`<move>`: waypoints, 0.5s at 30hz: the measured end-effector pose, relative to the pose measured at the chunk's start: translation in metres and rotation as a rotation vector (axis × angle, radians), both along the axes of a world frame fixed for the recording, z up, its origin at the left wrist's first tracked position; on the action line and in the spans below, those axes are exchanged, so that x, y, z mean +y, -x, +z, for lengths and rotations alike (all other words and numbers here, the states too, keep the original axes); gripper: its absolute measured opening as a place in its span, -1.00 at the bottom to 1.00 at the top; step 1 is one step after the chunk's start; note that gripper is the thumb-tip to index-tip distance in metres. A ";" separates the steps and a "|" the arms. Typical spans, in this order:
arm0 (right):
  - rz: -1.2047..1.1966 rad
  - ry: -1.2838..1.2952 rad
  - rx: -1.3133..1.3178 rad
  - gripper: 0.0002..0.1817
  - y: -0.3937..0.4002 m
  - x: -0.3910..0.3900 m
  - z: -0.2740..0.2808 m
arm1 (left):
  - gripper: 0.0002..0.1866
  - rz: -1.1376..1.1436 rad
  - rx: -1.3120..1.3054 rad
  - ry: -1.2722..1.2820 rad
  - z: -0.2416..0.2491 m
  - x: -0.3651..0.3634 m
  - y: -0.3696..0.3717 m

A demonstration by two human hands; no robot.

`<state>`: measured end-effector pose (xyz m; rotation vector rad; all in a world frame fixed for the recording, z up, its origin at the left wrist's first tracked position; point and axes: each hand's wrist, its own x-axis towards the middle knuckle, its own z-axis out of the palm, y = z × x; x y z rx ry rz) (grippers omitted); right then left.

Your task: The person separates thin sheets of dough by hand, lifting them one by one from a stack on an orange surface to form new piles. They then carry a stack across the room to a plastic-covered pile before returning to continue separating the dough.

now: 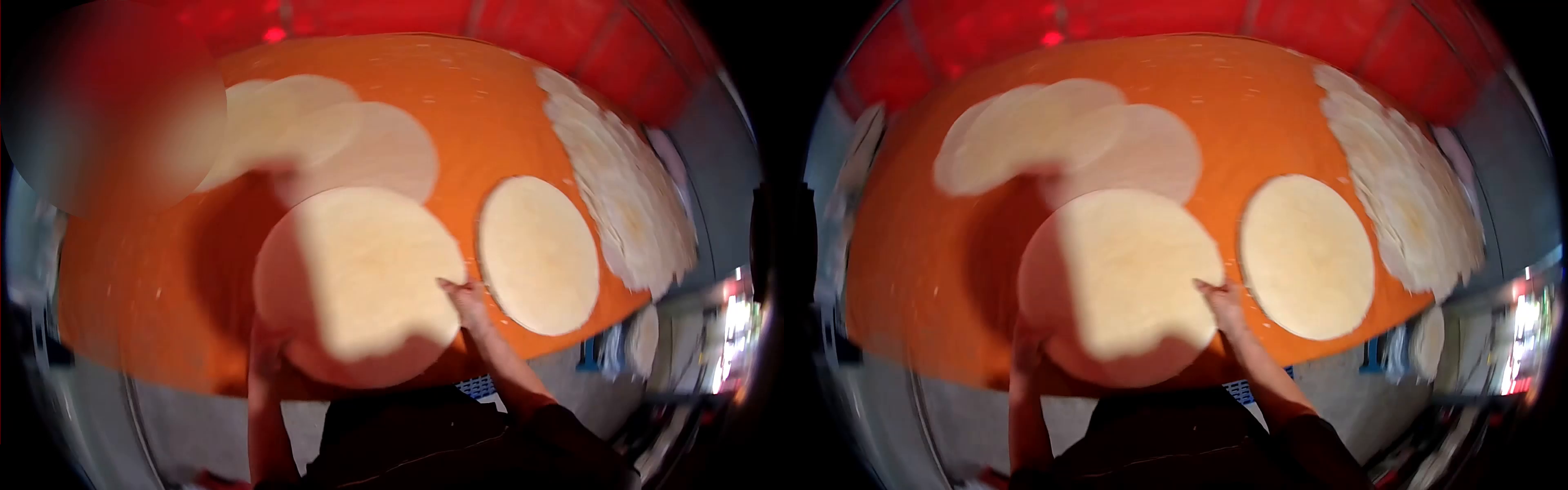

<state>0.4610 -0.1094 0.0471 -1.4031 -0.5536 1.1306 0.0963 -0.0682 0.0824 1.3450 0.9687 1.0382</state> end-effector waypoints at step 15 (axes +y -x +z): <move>0.103 -0.078 0.199 -0.58 -0.007 0.003 0.003 | -0.65 0.640 0.250 0.265 -0.010 -0.062 -0.009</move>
